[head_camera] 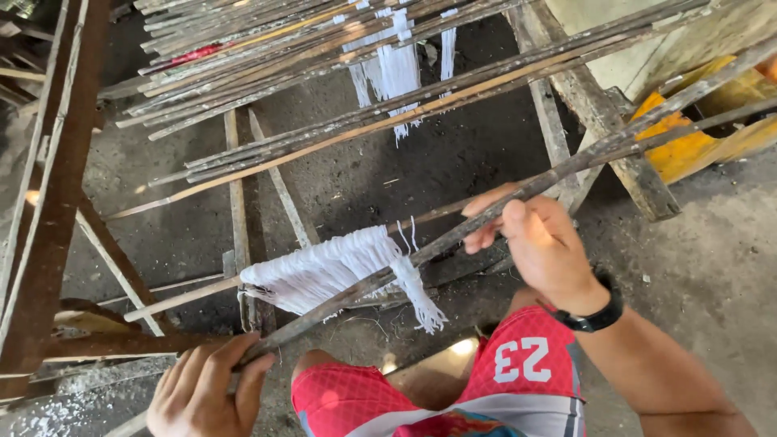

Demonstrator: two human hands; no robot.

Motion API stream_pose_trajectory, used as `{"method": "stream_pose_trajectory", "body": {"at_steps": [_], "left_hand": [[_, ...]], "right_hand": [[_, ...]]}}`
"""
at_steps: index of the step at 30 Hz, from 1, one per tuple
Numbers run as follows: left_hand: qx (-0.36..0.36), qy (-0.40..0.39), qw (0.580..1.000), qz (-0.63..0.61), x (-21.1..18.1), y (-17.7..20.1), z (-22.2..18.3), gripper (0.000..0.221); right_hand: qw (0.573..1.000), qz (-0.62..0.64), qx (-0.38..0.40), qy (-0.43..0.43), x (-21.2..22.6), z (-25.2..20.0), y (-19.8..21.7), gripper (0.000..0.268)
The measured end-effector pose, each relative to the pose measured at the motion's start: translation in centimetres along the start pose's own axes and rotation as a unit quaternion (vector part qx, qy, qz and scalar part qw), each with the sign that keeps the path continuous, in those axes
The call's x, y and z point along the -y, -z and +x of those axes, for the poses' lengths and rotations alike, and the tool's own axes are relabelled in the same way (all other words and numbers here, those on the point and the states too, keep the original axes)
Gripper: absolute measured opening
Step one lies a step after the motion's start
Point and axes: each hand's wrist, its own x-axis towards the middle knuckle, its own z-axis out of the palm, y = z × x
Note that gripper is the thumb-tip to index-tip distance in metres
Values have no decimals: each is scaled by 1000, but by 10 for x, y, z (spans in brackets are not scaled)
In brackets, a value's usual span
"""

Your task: Tying and arranging white threads on a wooden loom frame to prepare for weaving.

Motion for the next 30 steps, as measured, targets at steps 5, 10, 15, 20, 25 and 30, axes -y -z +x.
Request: {"method": "stream_pose_trajectory", "body": {"at_steps": [5,10,15,20,25,30], "left_hand": [[-55,-8,998,16,9,11,20,26],[-131,-60,983,116,30,18,104,35],[-238,-144,952,130,64,3,197,25],[-233,-79,953,179,85,-65,267,27],[-223,-9,962,160,79,-143,291,26],[-160,63,983,69,73,-195,278,21]], "right_hand": [[836,-492,102,219,27,37,23,19],[767,-638,59,49,-11,75,97,35],[743,-660,-14,-104,-20,79,100,41],[712,-682,-40,-164,-25,78,107,37],[712,-682,-38,-164,-28,79,116,40],[708,-684,-39,-170,-26,79,112,41]]}}
